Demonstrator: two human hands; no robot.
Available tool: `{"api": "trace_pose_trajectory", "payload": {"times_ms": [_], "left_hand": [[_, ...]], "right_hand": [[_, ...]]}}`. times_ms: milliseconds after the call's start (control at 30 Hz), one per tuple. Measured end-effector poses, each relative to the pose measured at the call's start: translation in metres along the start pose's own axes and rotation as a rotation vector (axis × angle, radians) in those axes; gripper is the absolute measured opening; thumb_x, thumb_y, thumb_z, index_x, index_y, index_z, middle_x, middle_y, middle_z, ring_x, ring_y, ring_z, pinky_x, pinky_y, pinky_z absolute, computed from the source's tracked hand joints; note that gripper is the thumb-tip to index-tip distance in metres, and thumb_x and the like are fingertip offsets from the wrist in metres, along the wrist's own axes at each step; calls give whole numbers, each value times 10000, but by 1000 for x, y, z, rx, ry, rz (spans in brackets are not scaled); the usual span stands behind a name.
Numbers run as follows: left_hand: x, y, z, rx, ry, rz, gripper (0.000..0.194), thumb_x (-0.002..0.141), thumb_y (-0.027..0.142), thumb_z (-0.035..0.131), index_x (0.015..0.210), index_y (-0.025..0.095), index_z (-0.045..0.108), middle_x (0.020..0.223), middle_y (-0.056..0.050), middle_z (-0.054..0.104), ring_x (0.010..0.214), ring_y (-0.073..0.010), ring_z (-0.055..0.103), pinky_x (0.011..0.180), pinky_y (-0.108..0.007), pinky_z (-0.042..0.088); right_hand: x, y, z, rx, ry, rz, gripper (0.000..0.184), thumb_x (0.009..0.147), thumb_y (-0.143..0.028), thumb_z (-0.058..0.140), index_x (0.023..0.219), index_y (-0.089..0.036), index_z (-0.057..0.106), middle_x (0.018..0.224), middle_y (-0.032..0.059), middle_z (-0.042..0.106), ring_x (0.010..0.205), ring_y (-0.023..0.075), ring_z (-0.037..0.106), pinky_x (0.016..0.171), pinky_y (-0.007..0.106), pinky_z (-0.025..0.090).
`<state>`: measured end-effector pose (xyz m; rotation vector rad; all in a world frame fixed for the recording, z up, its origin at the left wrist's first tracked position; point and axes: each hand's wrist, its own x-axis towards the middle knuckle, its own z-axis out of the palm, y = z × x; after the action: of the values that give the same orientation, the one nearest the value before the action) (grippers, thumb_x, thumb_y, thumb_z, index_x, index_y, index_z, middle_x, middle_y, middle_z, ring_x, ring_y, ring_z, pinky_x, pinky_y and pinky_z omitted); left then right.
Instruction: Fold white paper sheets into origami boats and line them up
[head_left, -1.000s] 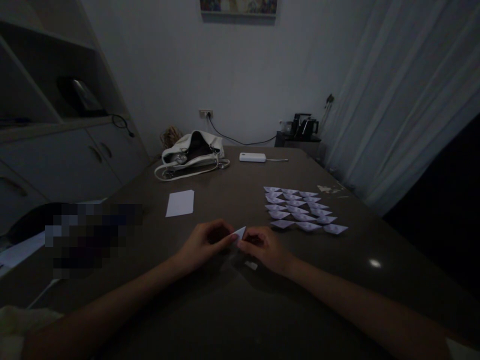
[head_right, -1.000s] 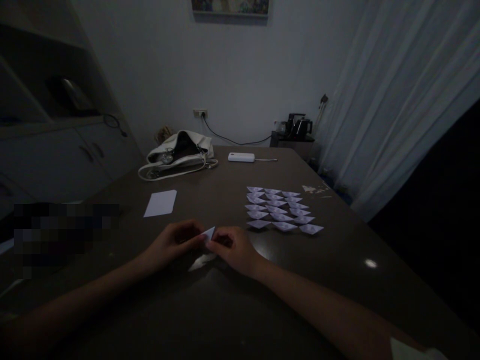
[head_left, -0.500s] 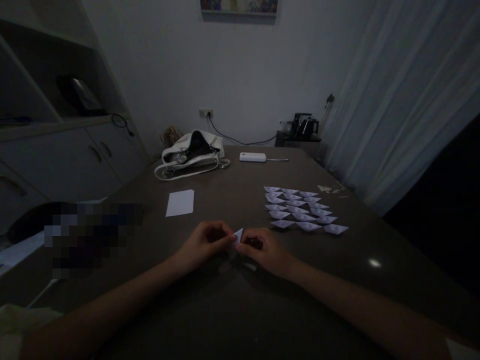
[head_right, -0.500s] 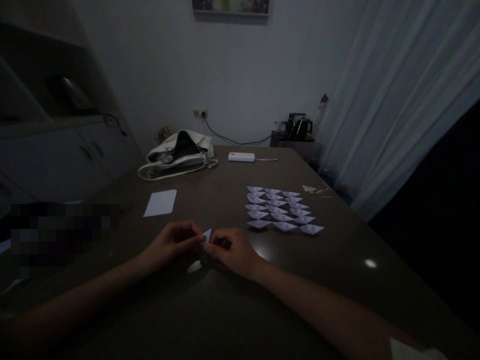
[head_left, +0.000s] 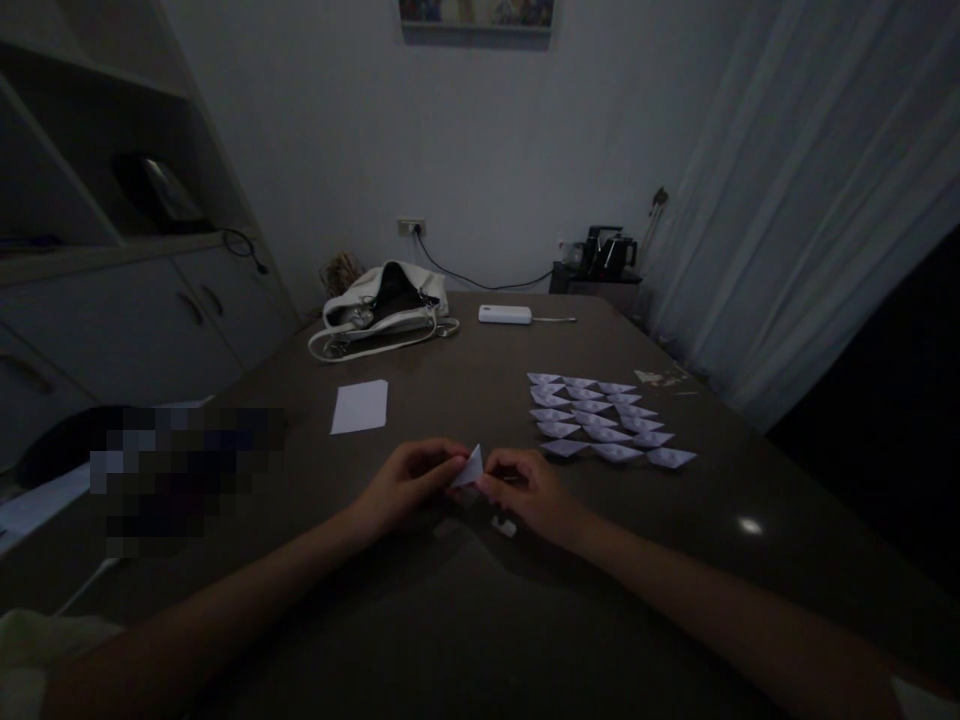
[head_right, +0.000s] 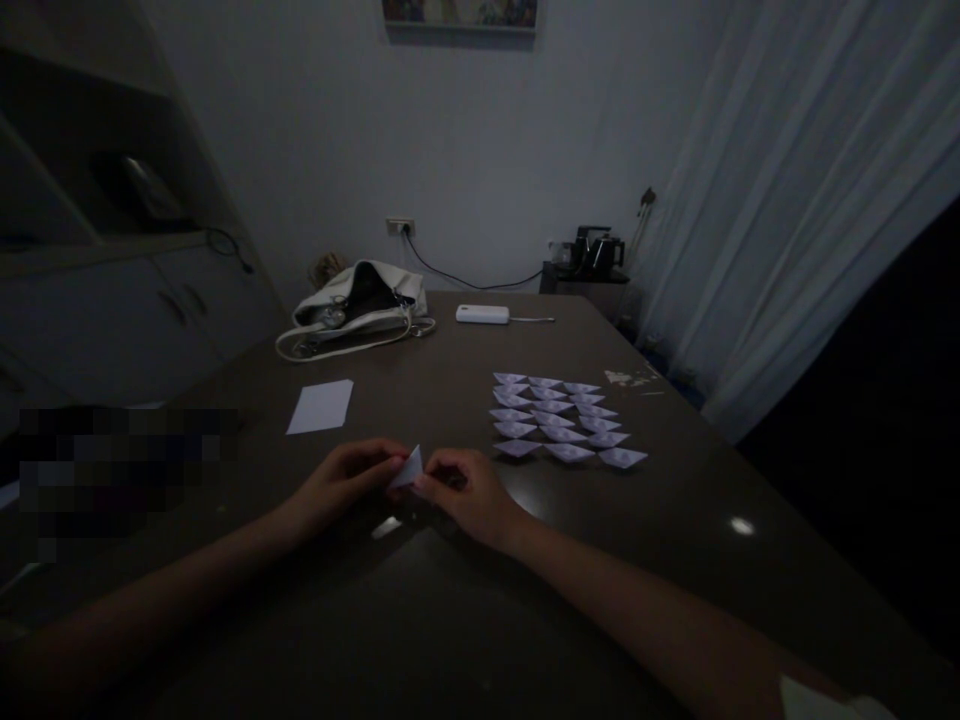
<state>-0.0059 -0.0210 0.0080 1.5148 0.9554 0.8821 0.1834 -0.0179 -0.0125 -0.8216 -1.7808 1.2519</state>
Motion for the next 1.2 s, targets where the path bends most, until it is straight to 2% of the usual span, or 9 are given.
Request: {"api": "trace_pose_trajectory", "payload": {"times_ms": [133, 267, 367, 467, 700, 833, 1067, 1200], "left_hand": [[1, -1, -1, -78, -40, -9, 252, 781, 326, 649, 956, 144, 646, 771, -11, 659, 641, -116, 580, 626, -238, 461], [2, -3, -1, -107, -68, 24, 252, 763, 298, 678, 955, 138, 654, 818, -31, 685, 695, -130, 608, 660, -248, 476], [3, -5, -1, -102, -94, 20, 243, 754, 284, 689, 945, 136, 655, 833, -36, 697, 734, -145, 630, 702, -272, 494], [4, -8, -2, -84, -103, 27, 233, 748, 268, 696, 935, 135, 655, 821, -32, 702, 719, -141, 637, 709, -282, 504], [1, -10, -1, 81, -70, 67, 266, 775, 243, 669, 1012, 129, 633, 908, -63, 708, 832, -182, 666, 772, -312, 521], [-2, -8, 0, 248, -15, 125, 281, 785, 255, 667, 1030, 139, 595, 864, -43, 686, 788, -170, 658, 739, -304, 527], [-4, -7, 1, 283, 29, 138, 221, 783, 280, 671, 894, 145, 536, 789, -27, 658, 722, -157, 647, 658, -274, 519], [-4, -5, 2, 296, 28, 148, 205, 795, 285, 659, 885, 142, 543, 779, -23, 653, 710, -151, 641, 652, -266, 515]], "right_hand": [[1, 3, 0, 42, 7, 31, 248, 820, -378, 595, 700, -165, 553, 598, -33, 505, 520, 88, 474, 497, 209, 375], [2, 7, 0, 57, 63, 64, 291, 775, -448, 644, 776, -168, 566, 659, -21, 542, 539, 93, 491, 501, 214, 392], [3, 9, 0, 63, 111, 43, 293, 734, -421, 697, 770, -176, 540, 667, -29, 538, 555, 91, 496, 514, 211, 401], [4, 10, 0, 84, 100, 34, 247, 744, -372, 690, 762, -176, 540, 654, -32, 542, 543, 87, 500, 504, 204, 398], [4, 9, 0, 116, 57, 91, 184, 796, -331, 622, 824, -150, 598, 655, -1, 594, 553, 102, 554, 490, 207, 413], [4, 5, 0, 94, 51, 103, 173, 771, -311, 655, 809, -146, 617, 647, -3, 600, 543, 97, 548, 497, 210, 412], [4, 5, -1, 76, 38, 101, 155, 784, -296, 638, 815, -144, 642, 658, 3, 614, 560, 102, 554, 533, 227, 425], [3, 9, -1, 62, 38, 89, 128, 772, -263, 639, 829, -150, 652, 683, 9, 634, 597, 115, 582, 561, 238, 443]]}}
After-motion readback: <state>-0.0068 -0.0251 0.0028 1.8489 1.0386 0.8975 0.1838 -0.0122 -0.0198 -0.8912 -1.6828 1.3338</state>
